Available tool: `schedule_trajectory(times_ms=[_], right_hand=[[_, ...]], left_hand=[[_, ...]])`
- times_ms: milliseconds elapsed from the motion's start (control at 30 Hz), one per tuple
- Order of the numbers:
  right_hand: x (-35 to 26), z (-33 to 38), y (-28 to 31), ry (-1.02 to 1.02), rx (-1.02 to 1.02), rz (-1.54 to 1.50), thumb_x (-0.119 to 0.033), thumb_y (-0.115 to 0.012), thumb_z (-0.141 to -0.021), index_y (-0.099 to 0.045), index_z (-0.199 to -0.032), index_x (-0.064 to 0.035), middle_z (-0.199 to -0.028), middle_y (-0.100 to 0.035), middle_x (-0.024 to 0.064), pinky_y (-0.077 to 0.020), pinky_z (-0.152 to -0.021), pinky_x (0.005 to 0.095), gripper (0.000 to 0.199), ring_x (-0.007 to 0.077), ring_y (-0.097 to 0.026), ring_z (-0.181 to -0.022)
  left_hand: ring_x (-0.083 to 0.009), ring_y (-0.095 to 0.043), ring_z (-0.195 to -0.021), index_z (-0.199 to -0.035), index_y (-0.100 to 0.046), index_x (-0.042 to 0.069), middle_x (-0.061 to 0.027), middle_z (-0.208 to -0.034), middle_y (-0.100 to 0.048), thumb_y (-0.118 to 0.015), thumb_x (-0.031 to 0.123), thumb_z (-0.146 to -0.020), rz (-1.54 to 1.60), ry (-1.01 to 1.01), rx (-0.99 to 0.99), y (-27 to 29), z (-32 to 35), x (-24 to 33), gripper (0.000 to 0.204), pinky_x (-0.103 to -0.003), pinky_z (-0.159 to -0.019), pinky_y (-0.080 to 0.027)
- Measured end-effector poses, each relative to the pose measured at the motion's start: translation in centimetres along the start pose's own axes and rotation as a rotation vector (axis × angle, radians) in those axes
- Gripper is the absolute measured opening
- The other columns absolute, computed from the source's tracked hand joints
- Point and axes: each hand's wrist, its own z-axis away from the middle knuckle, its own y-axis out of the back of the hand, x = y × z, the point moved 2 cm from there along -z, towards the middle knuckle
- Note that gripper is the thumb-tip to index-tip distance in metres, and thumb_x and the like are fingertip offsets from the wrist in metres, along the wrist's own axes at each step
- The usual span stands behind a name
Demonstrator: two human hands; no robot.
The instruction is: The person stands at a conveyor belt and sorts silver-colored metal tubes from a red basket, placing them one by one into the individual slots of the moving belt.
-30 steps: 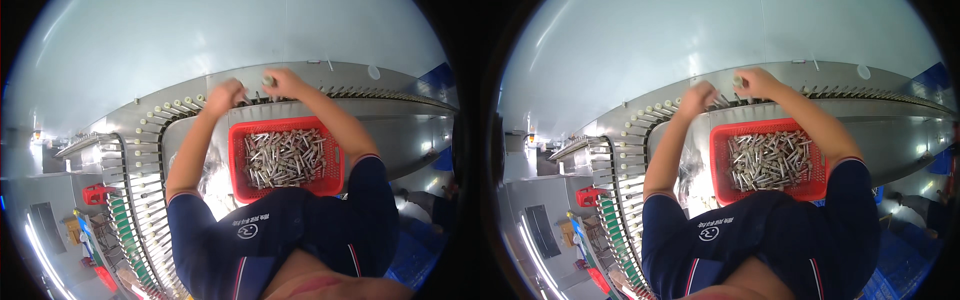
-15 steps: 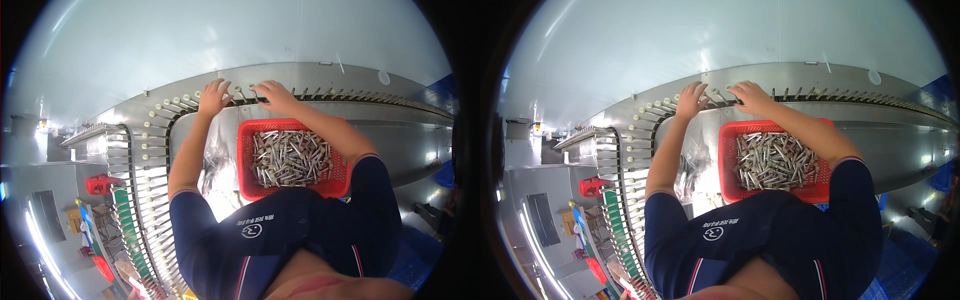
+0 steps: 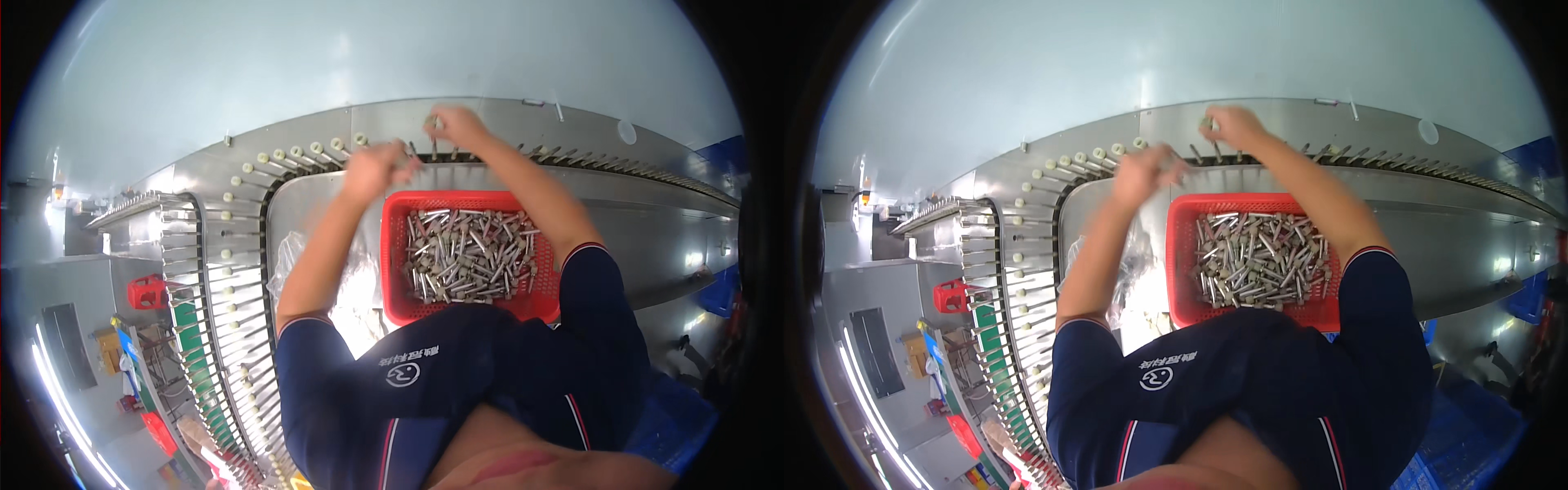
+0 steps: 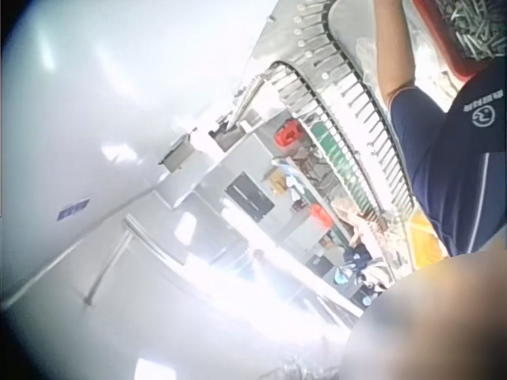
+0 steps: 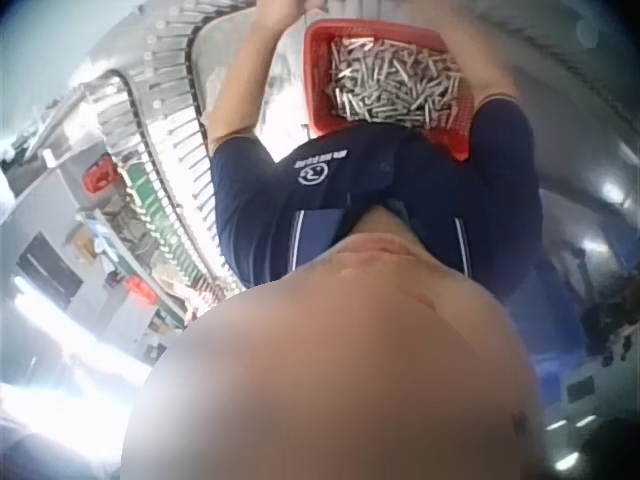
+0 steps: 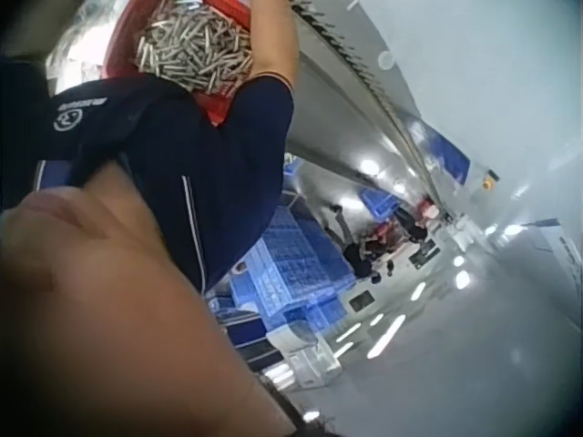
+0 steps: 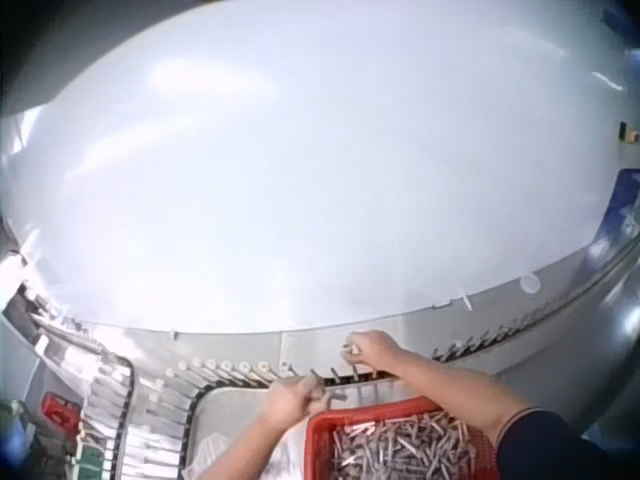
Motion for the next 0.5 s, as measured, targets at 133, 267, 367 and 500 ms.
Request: schedule_trajectory(times_ms=[133, 267, 367, 500], right_hand=[[-3.1, 2.0, 5.4, 0.116, 0.080, -0.097, -0.026, -0.065, -0.080, -0.057, -0.083, -0.0071, -0.057, -0.052, 0.0066, -0.0444, -0.051, 0.0348, 0.021, 0.0185, -0.055, -0.055], [1.2, 11.5, -1.2, 0.316, -0.439, -0.224, -0.017, -0.066, -0.077, -0.058, -0.089, -0.0043, -0.082, -0.061, 0.0081, -0.0475, -0.075, 0.0363, 0.018, 0.0221, -0.060, -0.081], [4.6, 13.8, -3.3, 0.543, -0.404, -0.099, -0.020, -0.066, -0.078, -0.062, -0.105, -0.0061, -0.110, -0.059, 0.0129, -0.0401, -0.097, 0.0385, 0.031, 0.0262, -0.053, -0.110], [1.9, 4.7, 0.1, 0.370, -0.158, 0.098, -0.026, -0.066, -0.079, -0.052, -0.122, -0.0050, -0.122, -0.053, 0.0159, -0.0380, -0.099, 0.0412, 0.050, 0.0322, -0.047, -0.115]], left_hand=[[-0.0311, -0.060, -0.099, -0.101, -0.063, 0.010, -0.0112, -0.111, -0.061, -0.073, 0.028, -0.072, 0.147, 0.000, -0.538, -10.6, 9.3, 4.9, 0.035, -0.041, -0.081, -0.050], [-0.0358, -0.050, -0.116, -0.110, -0.060, 0.005, -0.0188, -0.133, -0.044, -0.072, 0.030, -0.075, 0.315, -0.046, -0.622, -15.1, 15.2, 3.7, 0.045, -0.042, -0.096, -0.044], [-0.0374, -0.048, -0.119, -0.105, -0.063, 0.006, -0.0210, -0.137, -0.041, -0.072, 0.024, -0.074, 0.139, -0.048, -0.141, -12.4, 14.7, -1.7, 0.037, -0.043, -0.098, -0.043], [-0.0366, -0.049, -0.112, -0.111, -0.059, 0.011, -0.0155, -0.126, -0.049, -0.075, 0.021, -0.073, -0.255, 0.007, 0.203, -3.1, 6.0, -9.5, 0.043, -0.045, -0.093, -0.043]])
